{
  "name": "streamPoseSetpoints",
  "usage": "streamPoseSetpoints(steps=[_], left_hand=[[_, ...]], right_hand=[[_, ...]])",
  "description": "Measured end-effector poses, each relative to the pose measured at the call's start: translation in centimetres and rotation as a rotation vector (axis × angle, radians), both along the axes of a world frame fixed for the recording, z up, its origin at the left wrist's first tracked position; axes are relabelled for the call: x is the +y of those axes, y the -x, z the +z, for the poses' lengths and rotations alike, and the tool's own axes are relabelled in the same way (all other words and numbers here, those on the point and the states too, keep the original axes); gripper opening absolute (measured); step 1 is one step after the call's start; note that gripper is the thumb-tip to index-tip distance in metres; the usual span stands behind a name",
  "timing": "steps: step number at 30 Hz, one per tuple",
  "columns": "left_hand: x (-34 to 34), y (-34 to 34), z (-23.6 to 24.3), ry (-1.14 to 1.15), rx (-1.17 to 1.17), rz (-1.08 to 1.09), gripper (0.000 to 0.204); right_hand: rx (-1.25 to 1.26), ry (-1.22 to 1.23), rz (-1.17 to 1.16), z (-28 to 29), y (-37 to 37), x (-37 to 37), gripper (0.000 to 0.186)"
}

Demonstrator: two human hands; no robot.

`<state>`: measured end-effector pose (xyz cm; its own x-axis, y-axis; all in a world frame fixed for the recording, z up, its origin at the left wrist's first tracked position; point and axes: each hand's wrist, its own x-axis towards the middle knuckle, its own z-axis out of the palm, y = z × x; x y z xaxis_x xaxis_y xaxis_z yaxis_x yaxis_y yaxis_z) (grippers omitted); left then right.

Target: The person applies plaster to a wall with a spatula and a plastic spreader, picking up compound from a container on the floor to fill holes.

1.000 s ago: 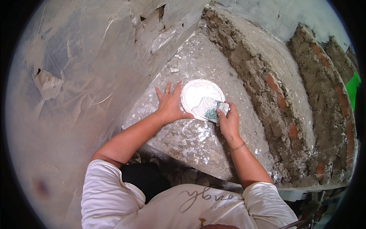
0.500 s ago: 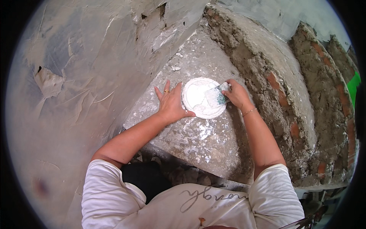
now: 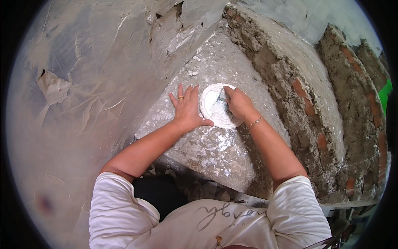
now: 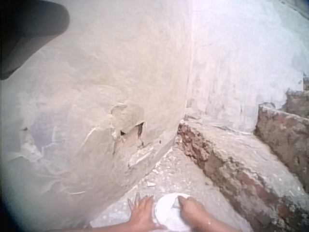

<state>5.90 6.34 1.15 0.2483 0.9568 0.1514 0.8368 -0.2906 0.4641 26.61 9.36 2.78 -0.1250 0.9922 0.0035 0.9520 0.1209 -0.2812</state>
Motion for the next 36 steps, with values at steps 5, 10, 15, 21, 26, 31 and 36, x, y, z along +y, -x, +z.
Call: streamPoseSetpoints(steps=[5,10,15,21,26,31,36], left_hand=[[0.1,0.1,0.0,0.008,0.014,0.003,0.133],[0.3,0.3,-0.1,0.032,0.016,0.001,0.136],[0.3,0.3,-0.4,0.040,0.007,-0.009,0.135],[0.3,0.1,-0.3,0.035,0.008,-0.010,0.136],[0.3,0.2,-0.4,0.041,0.005,-0.011,0.136],[0.3,0.2,-0.4,0.043,-0.001,-0.030,0.135],[0.4,0.2,-0.3,0.046,0.017,-0.029,0.134]], right_hand=[[0.045,0.078,0.040,-0.1,0.8,0.4,0.050],[0.200,0.062,0.112,-0.2,-0.5,0.8,0.045],[0.217,0.117,0.120,-0.4,-1.3,0.9,0.042],[0.240,0.113,0.093,-0.6,-1.1,0.9,0.042],[0.548,0.189,0.111,-0.6,-1.6,1.0,0.042],[0.515,0.177,0.131,-0.5,-1.7,0.7,0.042],[0.548,0.213,0.100,0.2,-1.5,0.3,0.041]])
